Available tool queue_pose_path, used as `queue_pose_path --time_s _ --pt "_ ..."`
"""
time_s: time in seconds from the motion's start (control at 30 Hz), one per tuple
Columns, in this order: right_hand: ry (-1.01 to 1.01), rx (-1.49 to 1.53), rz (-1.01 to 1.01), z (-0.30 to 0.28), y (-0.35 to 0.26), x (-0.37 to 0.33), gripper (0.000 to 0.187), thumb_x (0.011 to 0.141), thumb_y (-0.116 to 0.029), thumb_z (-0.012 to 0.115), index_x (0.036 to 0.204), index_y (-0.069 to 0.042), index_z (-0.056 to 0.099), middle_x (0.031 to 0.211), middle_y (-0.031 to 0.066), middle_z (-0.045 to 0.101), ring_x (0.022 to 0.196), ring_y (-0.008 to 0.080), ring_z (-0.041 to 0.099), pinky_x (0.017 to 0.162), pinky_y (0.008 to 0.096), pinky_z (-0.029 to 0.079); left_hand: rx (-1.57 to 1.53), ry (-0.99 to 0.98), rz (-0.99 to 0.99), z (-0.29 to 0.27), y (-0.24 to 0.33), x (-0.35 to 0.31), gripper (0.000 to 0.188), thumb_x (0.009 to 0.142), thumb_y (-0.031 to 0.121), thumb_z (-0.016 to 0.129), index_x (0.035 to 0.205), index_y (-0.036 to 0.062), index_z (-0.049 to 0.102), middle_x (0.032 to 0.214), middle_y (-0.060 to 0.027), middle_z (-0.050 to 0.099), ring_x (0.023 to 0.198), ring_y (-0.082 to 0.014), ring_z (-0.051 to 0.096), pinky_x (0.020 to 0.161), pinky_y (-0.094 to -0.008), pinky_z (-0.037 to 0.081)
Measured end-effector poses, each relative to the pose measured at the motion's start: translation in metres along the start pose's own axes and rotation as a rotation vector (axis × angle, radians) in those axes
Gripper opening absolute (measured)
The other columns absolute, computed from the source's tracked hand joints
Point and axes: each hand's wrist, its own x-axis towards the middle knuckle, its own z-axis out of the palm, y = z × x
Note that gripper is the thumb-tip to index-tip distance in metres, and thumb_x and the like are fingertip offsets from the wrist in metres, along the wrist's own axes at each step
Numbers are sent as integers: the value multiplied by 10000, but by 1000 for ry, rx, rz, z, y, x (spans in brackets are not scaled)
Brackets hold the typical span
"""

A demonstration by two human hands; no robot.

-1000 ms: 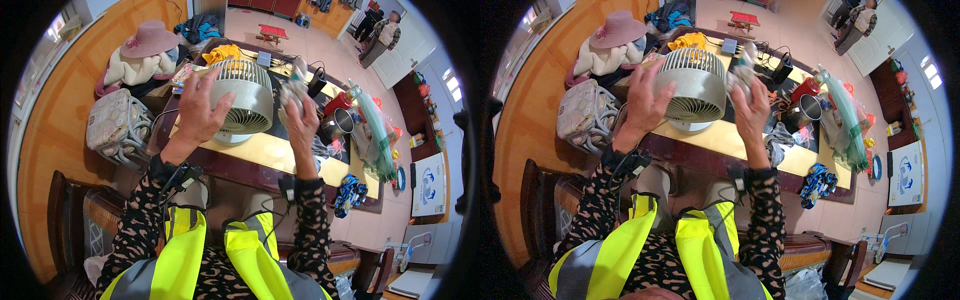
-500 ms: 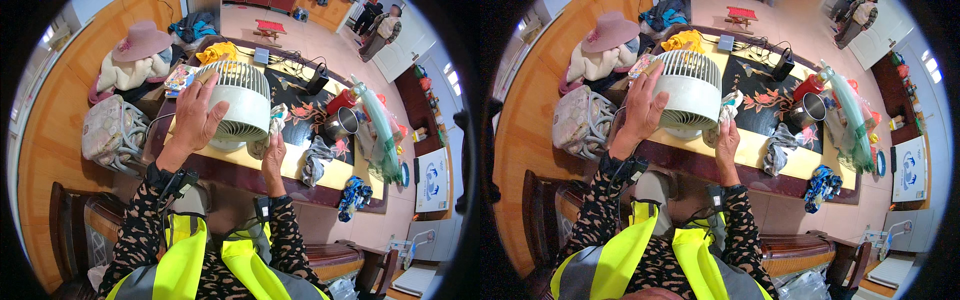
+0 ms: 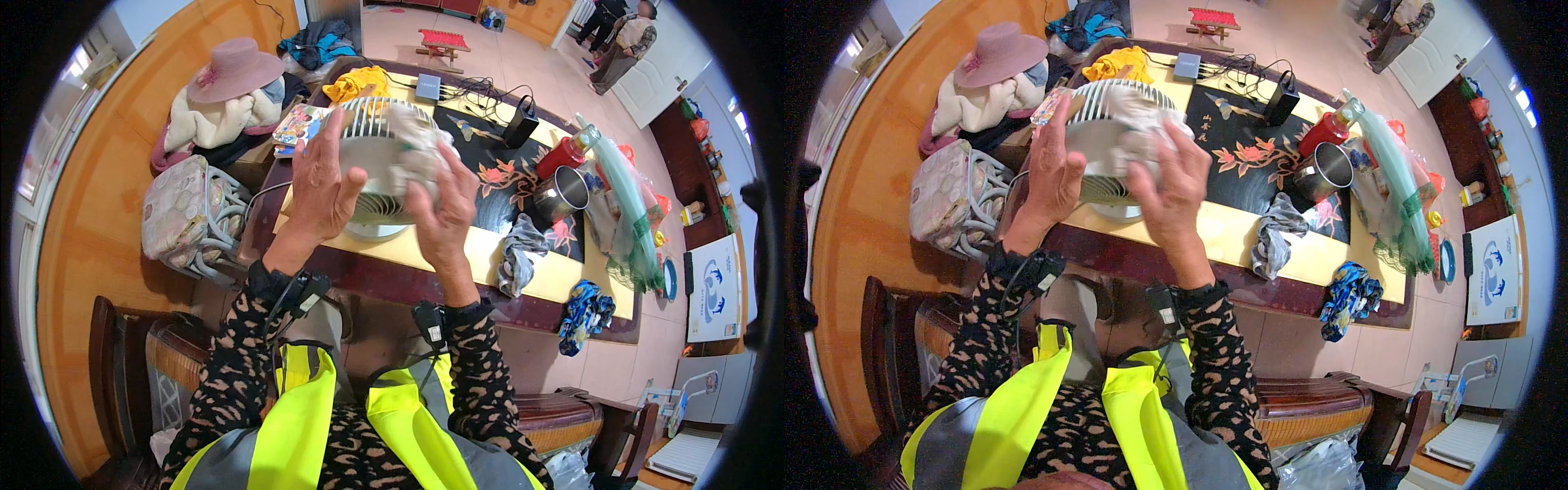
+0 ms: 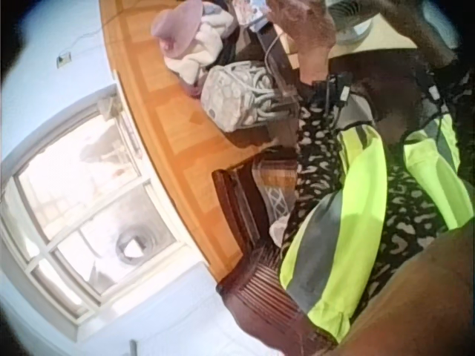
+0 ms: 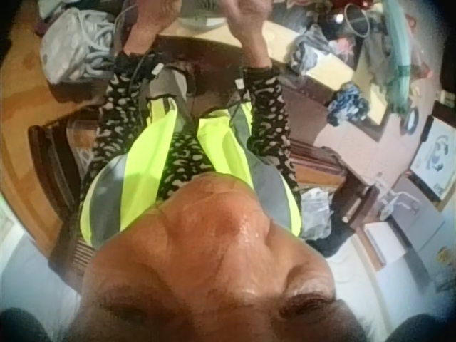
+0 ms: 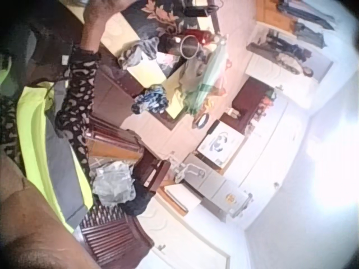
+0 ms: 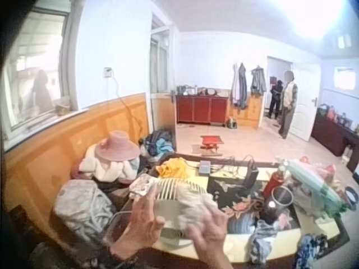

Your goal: The person wipes a window sill and a cluttered table using cloths. They move a plastic container and a yellow plastic bag aside, then wipe the table surface and a small white fan. The person continues wiping the fan and surrounding table area with different cloths.

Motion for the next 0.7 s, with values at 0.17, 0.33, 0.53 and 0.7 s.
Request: queue_pose_path --time_s 0.17,0.33,0.53,0.7 --pt "130 535 716 -2 17 -40 288 976 -137 571 1223 -1 624 1175 113 618 1064 208 579 914 304 446 18 -22 -5 -1 -1 -2 1032 875 816 160 1513 7 224 1449 -207 435 1365 -348 393 1120 -594 154" --pt "-31 -128 -91 -4 -20 17 326 823 -241 699 1109 -83 687 1202 122 626 1067 307 549 911 436 425 -65 -60 -39 -5 1 0 1044 874 815 227 1517 -6 193 1481 -219 391 1382 -345 371 1159 -530 143" --pt "-243 -412 -410 22 -75 47 335 760 -299 771 1037 -123 700 1170 54 646 1067 264 554 856 405 425 -863 -55 -188 -18 -16 4 1033 888 792 244 1540 -2 129 1521 -192 333 1403 -250 323 1172 -343 188" --pt "-245 62 -182 10 -67 63 315 826 -199 721 1105 -53 706 1082 120 676 971 276 595 857 393 475 -1231 48 -482 -54 -35 -2 935 940 736 218 1533 14 185 1505 -174 350 1378 -286 379 1162 -430 221"
